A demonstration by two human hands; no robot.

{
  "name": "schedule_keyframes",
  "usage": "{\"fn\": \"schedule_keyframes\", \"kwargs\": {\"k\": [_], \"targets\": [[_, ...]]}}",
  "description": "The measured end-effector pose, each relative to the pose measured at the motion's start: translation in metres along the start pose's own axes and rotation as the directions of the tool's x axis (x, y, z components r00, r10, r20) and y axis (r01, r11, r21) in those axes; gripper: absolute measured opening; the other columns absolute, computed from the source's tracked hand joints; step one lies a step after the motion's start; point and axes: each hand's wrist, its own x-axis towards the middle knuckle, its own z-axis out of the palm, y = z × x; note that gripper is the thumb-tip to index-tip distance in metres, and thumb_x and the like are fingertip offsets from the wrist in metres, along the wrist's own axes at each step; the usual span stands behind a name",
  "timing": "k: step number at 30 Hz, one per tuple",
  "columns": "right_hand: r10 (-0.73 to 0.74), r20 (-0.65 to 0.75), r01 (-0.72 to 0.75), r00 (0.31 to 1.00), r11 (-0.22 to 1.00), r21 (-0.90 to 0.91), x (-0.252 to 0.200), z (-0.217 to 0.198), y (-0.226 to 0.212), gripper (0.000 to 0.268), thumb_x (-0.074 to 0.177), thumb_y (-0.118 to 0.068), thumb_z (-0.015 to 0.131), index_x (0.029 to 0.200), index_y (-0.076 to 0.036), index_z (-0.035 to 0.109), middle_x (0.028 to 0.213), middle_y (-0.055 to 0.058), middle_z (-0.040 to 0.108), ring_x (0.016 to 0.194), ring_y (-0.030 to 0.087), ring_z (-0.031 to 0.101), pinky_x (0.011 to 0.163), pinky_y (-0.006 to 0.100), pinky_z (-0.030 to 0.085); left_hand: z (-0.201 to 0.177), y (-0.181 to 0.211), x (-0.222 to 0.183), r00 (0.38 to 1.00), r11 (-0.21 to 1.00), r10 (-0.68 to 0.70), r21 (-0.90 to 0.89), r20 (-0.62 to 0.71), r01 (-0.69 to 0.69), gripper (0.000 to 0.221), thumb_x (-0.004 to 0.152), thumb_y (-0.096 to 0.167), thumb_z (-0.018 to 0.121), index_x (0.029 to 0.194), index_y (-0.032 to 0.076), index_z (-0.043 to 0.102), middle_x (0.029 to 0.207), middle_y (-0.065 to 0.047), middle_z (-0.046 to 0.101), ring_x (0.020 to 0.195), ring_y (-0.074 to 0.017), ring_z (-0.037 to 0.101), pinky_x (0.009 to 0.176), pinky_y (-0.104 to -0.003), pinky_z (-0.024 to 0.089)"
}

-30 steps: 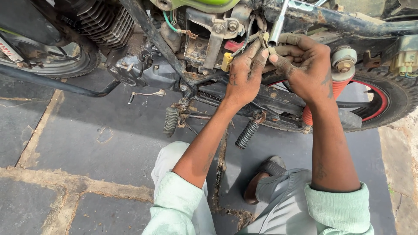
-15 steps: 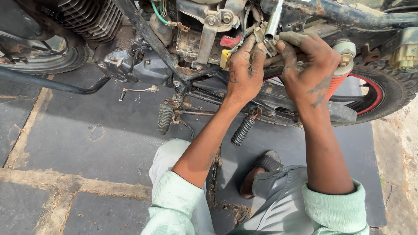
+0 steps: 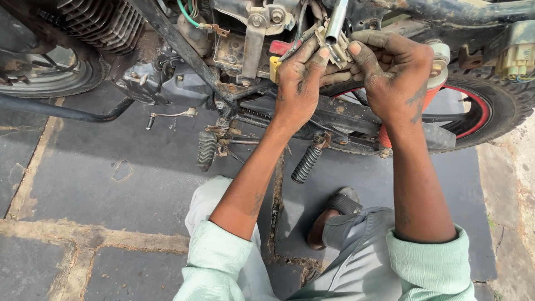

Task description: The person crouches beside a motorcycle and works on its electrical wiring. They handle a small electrical unit and a yellow fuse holder, join and route wires, and fit the components near the motorcycle frame.

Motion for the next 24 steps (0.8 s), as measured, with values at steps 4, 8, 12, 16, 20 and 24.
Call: {"fn": "schedule_keyframes", "kwargs": {"k": [4, 8, 12, 16, 20, 24], "targets": [[-0.024, 0.073, 0.028, 0.997, 0.998, -0.063, -0.002, -0.007, -0.009, 0.016, 0.113, 0.001, 0.071, 0.129, 0.004, 0.073, 0.102, 0.011, 0.076, 0.088, 0.012, 0.074, 0.076, 0.023, 0.061, 0.001, -0.001, 0.000, 0.999, 0.999, -0.016, 0.036, -0.040, 0.017, 0.051, 0.112, 0.028, 0.052, 0.147, -0.009, 0.047, 0.120, -0.020, 0.070, 0.105, -0.0257, 0.078, 0.086, -0.035, 0.070], [-0.236, 0.204, 0.288, 0.950, 0.915, -0.284, 0.001, -0.011, -0.037, 0.037, 0.098, 0.013, 0.067, 0.134, 0.011, 0.062, 0.110, 0.020, 0.073, 0.097, 0.022, 0.073, 0.081, 0.030, 0.060, 0.001, -0.003, -0.001, 0.995, 0.996, -0.014, 0.081, -0.098, 0.022, 0.053, 0.109, 0.028, 0.055, 0.147, -0.009, 0.048, 0.114, -0.020, 0.074, 0.095, -0.0230, 0.079, 0.078, -0.032, 0.070], [-0.282, 0.212, 0.332, 0.936, 0.908, -0.257, -0.002, -0.011, -0.029, 0.048, 0.096, 0.004, 0.076, 0.139, 0.007, 0.056, 0.116, 0.019, 0.070, 0.108, 0.027, 0.072, 0.090, 0.034, 0.061, -0.003, -0.005, 0.000, 0.996, 0.990, 0.008, 0.141, -0.089, 0.004, 0.052, 0.109, 0.027, 0.057, 0.148, -0.008, 0.049, 0.111, -0.018, 0.075, 0.090, -0.0195, 0.079, 0.075, -0.029, 0.069], [-0.260, 0.223, 0.327, 0.939, 0.876, -0.354, -0.007, -0.013, -0.012, 0.042, 0.096, 0.006, 0.077, 0.136, 0.005, 0.062, 0.123, 0.018, 0.072, 0.111, 0.026, 0.075, 0.094, 0.033, 0.061, -0.007, -0.005, 0.001, 0.999, 0.985, 0.028, 0.171, -0.036, -0.022, 0.052, 0.112, 0.029, 0.054, 0.150, -0.006, 0.046, 0.112, -0.016, 0.075, 0.092, -0.0173, 0.079, 0.073, -0.027, 0.068], [-0.235, 0.218, 0.308, 0.947, 0.858, -0.411, -0.007, -0.008, -0.012, 0.033, 0.101, 0.002, 0.081, 0.131, 0.003, 0.067, 0.112, 0.017, 0.074, 0.104, 0.025, 0.076, 0.088, 0.033, 0.060, -0.013, 0.001, -0.003, 1.000, 0.968, 0.008, 0.252, 0.001, -0.008, 0.054, 0.113, 0.034, 0.050, 0.153, -0.003, 0.047, 0.106, -0.014, 0.077, 0.083, -0.0150, 0.077, 0.064, -0.025, 0.062], [-0.199, 0.195, 0.261, 0.960, 0.886, -0.382, -0.008, -0.007, -0.009, 0.034, 0.100, 0.004, 0.078, 0.132, 0.001, 0.069, 0.113, 0.017, 0.075, 0.100, 0.024, 0.077, 0.079, 0.030, 0.060, -0.014, 0.009, -0.006, 0.998, 0.971, -0.022, 0.238, 0.059, 0.007, 0.060, 0.113, 0.040, 0.047, 0.158, 0.000, 0.041, 0.114, -0.012, 0.073, 0.077, -0.0142, 0.077, 0.059, -0.024, 0.057]]}}
